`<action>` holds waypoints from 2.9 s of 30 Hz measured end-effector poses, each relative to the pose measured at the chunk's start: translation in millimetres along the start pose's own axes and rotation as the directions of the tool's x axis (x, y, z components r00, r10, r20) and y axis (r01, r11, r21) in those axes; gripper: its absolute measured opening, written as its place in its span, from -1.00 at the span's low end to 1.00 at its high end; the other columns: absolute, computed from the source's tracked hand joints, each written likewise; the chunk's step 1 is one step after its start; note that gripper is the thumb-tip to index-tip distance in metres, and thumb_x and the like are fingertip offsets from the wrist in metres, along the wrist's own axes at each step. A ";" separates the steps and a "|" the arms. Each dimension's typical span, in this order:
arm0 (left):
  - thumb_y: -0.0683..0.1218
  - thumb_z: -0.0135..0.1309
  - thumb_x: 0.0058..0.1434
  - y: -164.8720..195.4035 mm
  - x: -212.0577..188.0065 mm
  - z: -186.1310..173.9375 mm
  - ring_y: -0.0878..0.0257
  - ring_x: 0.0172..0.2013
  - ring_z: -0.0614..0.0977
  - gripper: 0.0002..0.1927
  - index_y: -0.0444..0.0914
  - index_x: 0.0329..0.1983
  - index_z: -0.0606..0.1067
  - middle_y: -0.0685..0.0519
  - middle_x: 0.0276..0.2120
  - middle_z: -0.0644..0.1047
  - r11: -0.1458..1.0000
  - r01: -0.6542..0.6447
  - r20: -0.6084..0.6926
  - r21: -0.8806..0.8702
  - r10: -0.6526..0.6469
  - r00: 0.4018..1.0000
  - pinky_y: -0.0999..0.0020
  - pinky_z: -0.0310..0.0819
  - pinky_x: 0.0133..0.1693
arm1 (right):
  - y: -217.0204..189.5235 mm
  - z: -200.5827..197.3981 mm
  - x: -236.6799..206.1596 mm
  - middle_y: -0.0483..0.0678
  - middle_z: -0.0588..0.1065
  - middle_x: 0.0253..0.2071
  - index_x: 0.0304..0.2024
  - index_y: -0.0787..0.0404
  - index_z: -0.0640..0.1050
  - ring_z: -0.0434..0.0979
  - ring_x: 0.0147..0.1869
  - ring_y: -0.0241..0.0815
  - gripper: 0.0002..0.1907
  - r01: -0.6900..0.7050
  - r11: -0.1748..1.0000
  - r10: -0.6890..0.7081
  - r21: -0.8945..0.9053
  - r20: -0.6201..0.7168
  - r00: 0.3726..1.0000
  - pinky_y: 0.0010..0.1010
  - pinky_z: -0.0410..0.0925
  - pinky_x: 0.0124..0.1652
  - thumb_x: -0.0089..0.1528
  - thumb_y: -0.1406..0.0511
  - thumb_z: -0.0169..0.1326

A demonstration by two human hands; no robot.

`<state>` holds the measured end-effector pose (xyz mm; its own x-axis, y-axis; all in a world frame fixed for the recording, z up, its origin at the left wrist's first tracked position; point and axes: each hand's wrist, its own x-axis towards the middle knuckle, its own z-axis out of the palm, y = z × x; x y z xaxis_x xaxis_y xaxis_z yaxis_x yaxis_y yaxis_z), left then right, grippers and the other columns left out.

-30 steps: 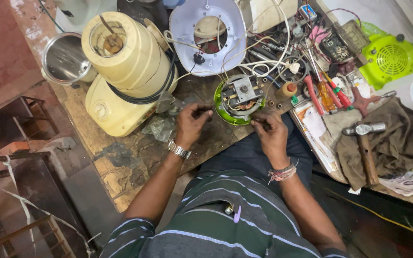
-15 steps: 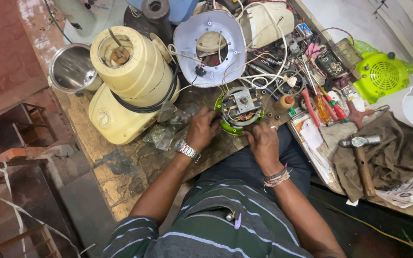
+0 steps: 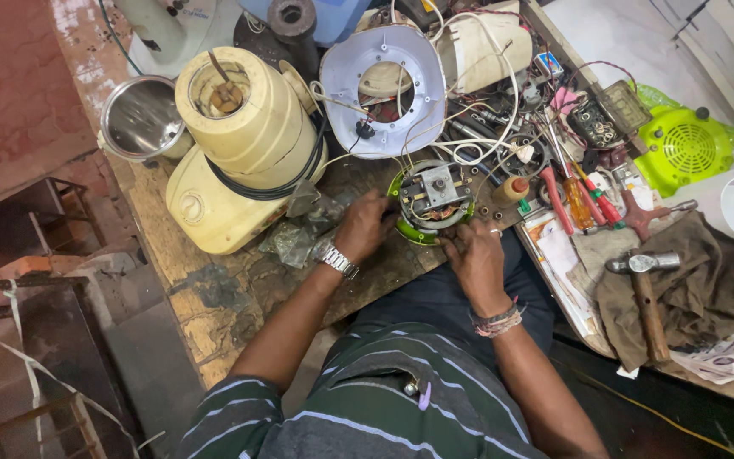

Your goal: The person disassembles a small electrical appliance, likely a mixer or grinder, using a screwdriver to remove screws and separate the motor housing. They then apply lubricant to the motor shaft and reassemble the unit, placing the motor back into the base and securing the top cover.

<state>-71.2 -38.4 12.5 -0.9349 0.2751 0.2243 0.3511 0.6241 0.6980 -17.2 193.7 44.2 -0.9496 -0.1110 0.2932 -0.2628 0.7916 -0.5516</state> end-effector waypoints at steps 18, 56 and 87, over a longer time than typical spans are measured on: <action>-0.16 0.26 0.13 -1.1 -4.6 0.6 -0.09 -0.25 0.62 -0.83 -0.27 -0.21 0.65 -0.14 -0.28 0.57 0.999 0.036 -0.042 0.029 -0.034 0.999 0.05 0.48 -0.20 | 7.1 -1.3 -4.9 0.04 0.49 -0.22 -0.24 0.20 0.66 0.43 -0.05 0.14 -0.82 -0.015 1.000 0.014 0.025 0.040 0.999 -0.08 0.32 -0.10 0.14 0.27 0.29; -0.13 0.31 0.22 -47.7 -36.5 -36.0 0.21 -0.13 0.72 -0.50 -0.26 0.22 0.49 -0.02 0.00 0.62 0.897 0.296 -0.338 -0.329 -0.405 0.850 0.34 0.66 -0.11 | 14.3 -22.5 -46.4 -0.01 0.55 -0.19 -0.06 0.30 0.62 0.51 -0.27 -0.21 -0.78 -0.142 0.900 0.191 0.412 -0.082 0.978 -0.46 0.36 -0.25 0.23 0.44 0.25; -0.36 0.03 0.22 44.2 132.0 -68.6 0.26 -0.34 0.72 -0.40 -0.28 0.35 0.29 -0.03 -0.20 0.64 0.582 -0.016 -0.246 -0.813 -0.320 0.915 0.35 0.74 -0.33 | -13.3 -52.2 -62.2 -0.04 0.59 -0.30 -0.15 0.33 0.64 0.52 -0.34 -0.27 -0.85 -0.087 0.902 0.128 0.422 -0.071 0.989 -0.47 0.36 -0.31 0.20 0.45 0.22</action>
<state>-182.7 -24.7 119.6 -0.9804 -0.1282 0.1494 0.1764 -0.2359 0.9556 54.3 221.4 74.0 -0.9609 0.0347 0.2748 -0.2269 0.4704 -0.8528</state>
